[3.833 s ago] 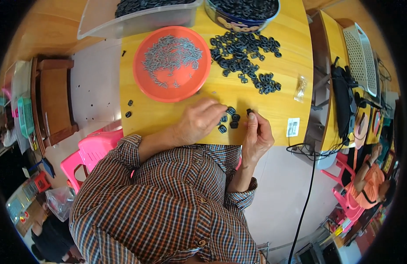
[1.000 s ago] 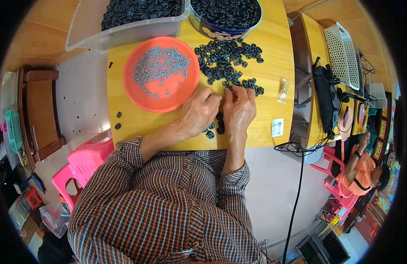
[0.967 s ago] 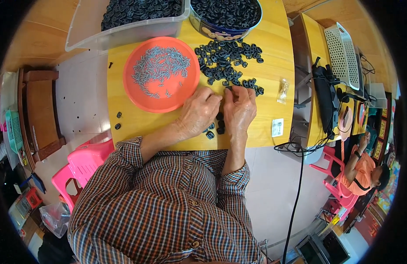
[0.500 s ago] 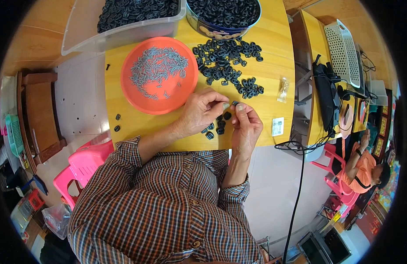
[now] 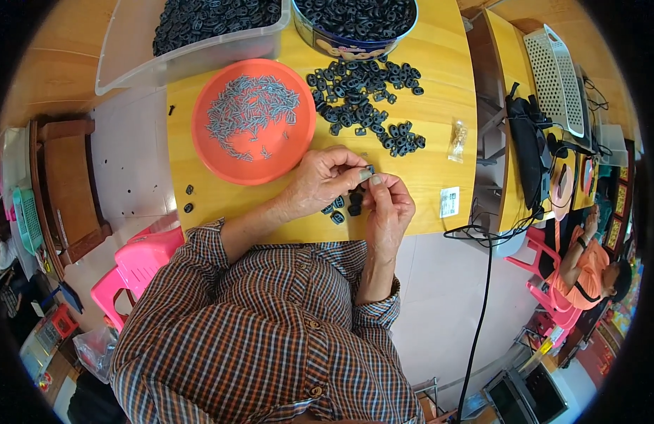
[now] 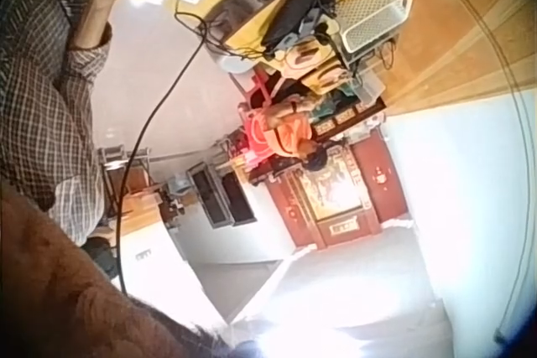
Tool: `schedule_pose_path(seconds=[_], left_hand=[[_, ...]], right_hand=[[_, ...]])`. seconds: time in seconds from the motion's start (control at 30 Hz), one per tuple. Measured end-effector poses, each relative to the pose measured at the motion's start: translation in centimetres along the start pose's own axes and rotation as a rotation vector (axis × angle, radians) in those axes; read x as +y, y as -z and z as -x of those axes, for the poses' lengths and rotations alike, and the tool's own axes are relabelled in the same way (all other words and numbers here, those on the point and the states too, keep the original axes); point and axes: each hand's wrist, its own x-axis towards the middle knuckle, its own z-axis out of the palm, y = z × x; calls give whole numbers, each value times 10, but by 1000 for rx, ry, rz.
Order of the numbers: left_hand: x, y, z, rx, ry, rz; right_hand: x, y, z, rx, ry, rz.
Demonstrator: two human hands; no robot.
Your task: Manually assembling small plastic components by inserting metal pins.
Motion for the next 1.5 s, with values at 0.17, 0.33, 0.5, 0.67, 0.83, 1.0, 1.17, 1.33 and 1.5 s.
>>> schedule_pose_path(seconds=[0.17, 0.33, 0.5, 0.67, 0.83, 1.0, 1.17, 1.33, 1.5], left_hand=[[5, 2, -1, -47, 113, -31], [1, 3, -2, -100, 127, -18], [-1, 4, -1, -163, 129, 42], [1, 4, 1, -180, 109, 7], [0, 6, 2, -194, 137, 38], [4, 2, 6, -145, 144, 40], [-3, 3, 10, -84, 4, -93], [3, 6, 18, -46, -55, -252], [9, 23, 27, 10, -405, -650]], right_hand=[[-4, -1, 3, 5, 16, 52], [-6, 6, 3, -4, 7, 117], [-8, 12, 1, -44, -107, -60], [-7, 16, 1, -71, -134, -138], [-3, 15, 0, -101, -146, -228], [-1, 11, 3, -70, -43, -77], [-1, 8, 8, -78, 58, 150], [0, 11, 9, -186, 119, 224], [0, 11, 10, -213, 150, 297]])
